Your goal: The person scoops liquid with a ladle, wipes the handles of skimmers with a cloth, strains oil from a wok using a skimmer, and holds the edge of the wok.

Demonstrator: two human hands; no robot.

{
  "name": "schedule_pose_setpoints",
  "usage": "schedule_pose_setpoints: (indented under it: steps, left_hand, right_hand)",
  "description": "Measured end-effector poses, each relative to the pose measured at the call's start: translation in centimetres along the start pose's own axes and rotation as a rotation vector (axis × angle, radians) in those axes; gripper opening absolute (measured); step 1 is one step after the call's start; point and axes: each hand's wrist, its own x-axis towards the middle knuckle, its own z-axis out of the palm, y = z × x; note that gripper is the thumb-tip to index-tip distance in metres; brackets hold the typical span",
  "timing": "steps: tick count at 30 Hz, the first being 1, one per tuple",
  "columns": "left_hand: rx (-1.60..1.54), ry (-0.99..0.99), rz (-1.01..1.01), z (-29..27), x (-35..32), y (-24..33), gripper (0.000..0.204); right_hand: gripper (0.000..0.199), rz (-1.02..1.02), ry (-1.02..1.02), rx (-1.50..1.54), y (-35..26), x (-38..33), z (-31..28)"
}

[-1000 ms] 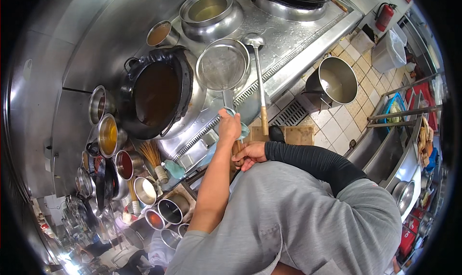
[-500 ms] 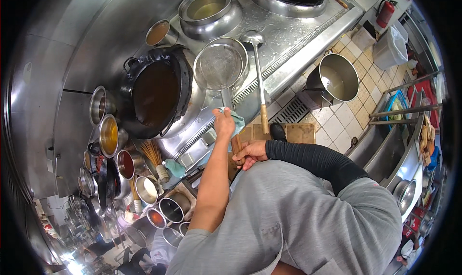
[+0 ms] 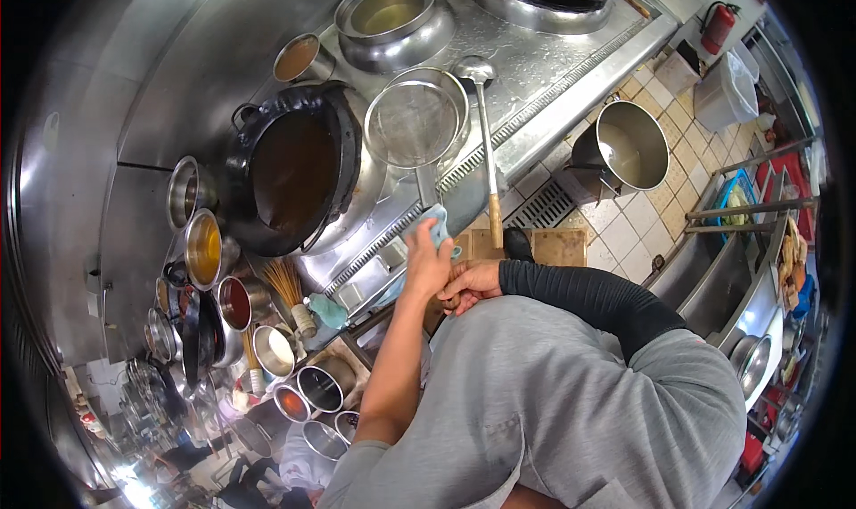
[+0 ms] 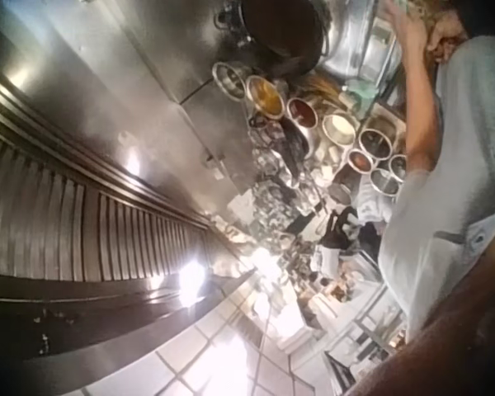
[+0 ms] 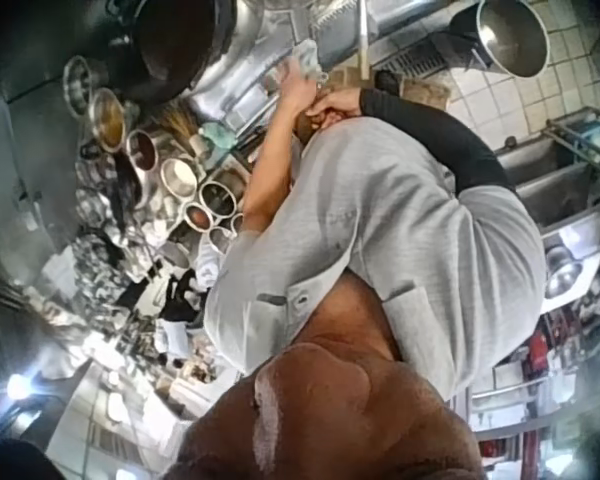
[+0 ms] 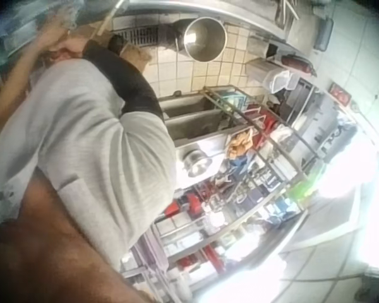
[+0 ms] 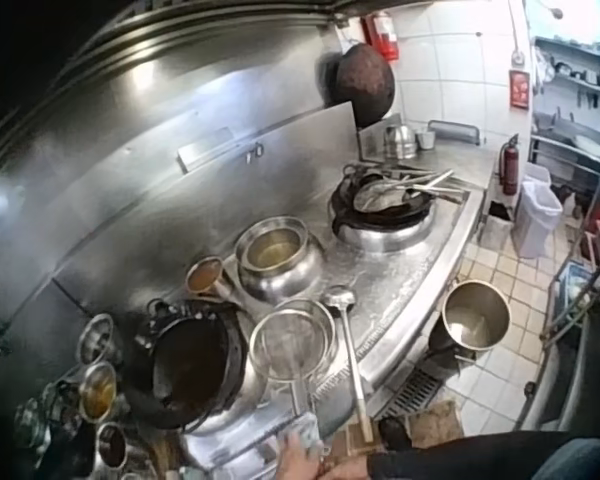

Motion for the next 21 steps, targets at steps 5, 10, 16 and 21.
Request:
schedule_pose_setpoints:
  steps: [5,10,16,21]
  left_hand:
    - [-0.142,-0.19,-0.321,0.2,1.8,0.2,0.06]
    - [-0.259,-0.016,-0.373,1.6,3.1,-2.7,0.06]
    - [-0.745,0.06,-0.537,2.6,1.8,-8.9,0.062]
    - [-1.3,0.123,-0.688,-0.3,-1.9,-9.1,0.057]
  right_hand:
    - [0.017,-0.01,-0.02,0.02,-0.1,0.9,0.2]
    - [0.018,0.021,0.033,-0.015,-0.5,1.0,0.4]
    - [0.023,0.029,0.01,-0.021,-0.7,1.1,0.3]
    - [0.025,-0.016,0.036,-0.042,-1.0,0.3,-0.5]
